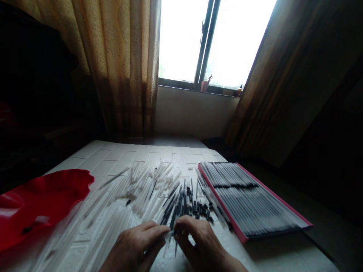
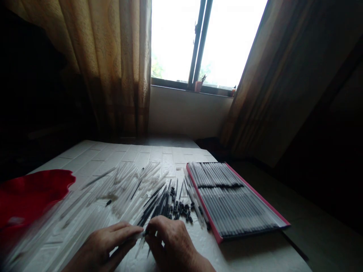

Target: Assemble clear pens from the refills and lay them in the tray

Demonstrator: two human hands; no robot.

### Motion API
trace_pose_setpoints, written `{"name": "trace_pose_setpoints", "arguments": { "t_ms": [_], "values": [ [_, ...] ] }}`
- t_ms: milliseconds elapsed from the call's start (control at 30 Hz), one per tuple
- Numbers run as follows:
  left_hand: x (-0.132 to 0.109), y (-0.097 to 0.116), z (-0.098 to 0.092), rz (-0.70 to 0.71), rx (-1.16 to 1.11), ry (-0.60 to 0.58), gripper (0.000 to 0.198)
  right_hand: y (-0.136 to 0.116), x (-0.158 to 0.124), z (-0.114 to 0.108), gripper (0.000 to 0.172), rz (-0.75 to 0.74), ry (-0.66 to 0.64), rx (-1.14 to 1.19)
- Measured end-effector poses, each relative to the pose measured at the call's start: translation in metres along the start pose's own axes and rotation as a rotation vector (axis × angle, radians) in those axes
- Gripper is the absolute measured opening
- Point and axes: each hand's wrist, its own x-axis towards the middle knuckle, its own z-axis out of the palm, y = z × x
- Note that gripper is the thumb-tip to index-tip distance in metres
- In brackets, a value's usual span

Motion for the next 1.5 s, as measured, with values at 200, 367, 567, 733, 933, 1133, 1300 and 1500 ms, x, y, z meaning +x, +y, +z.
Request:
{"name": "trace_pose_setpoints", "arguments": {
  "t_ms": [200, 367, 567, 733, 933, 1133, 1300, 1500],
  "values": [
    [-0.001, -0.002, 0.002, -0.001, 0.021, -0.025, 0.026, 0.002, 0.000, 0.000, 0.020, 0.021, -0.020, -0.028],
    [0.000, -0.001, 0.003, 0.017, 0.052, -0.075, 0.024, 0.001, 0.001, 0.001, 0.038, 0.051, -0.083, -0.031],
    [-0.002, -0.007, 0.003, 0.055, 0.140, 0.004, 0.022, -0.003, 0.005, -0.003, 0.038, 0.126, -0.129, 0.130],
    [-0.003, -0.017, -0.011, -0.122, 0.155, 0.172, 0.027, 0.004, 0.003, -0.014, 0.043, 0.293, -0.011, 0.187],
    [0.008, -0.026, -0.024, -0.451, -0.375, 0.193, 0.026, 0.016, -0.003, -0.018, 0.046, 0.425, 0.085, 0.346],
    [0.010, -0.029, -0.019, -0.644, -0.877, 0.225, 0.042, 0.013, -0.007, -0.009, 0.045, 0.341, 0.030, 0.346],
    [0.010, -0.019, -0.014, -0.697, -0.971, 0.204, 0.044, 0.013, -0.011, 0.016, 0.041, 0.104, -0.039, 0.177],
    [0.010, -0.020, -0.003, -0.729, -1.078, 0.239, 0.040, 0.007, 0.004, -0.001, 0.026, 0.010, -0.270, -0.197]
  ]
}}
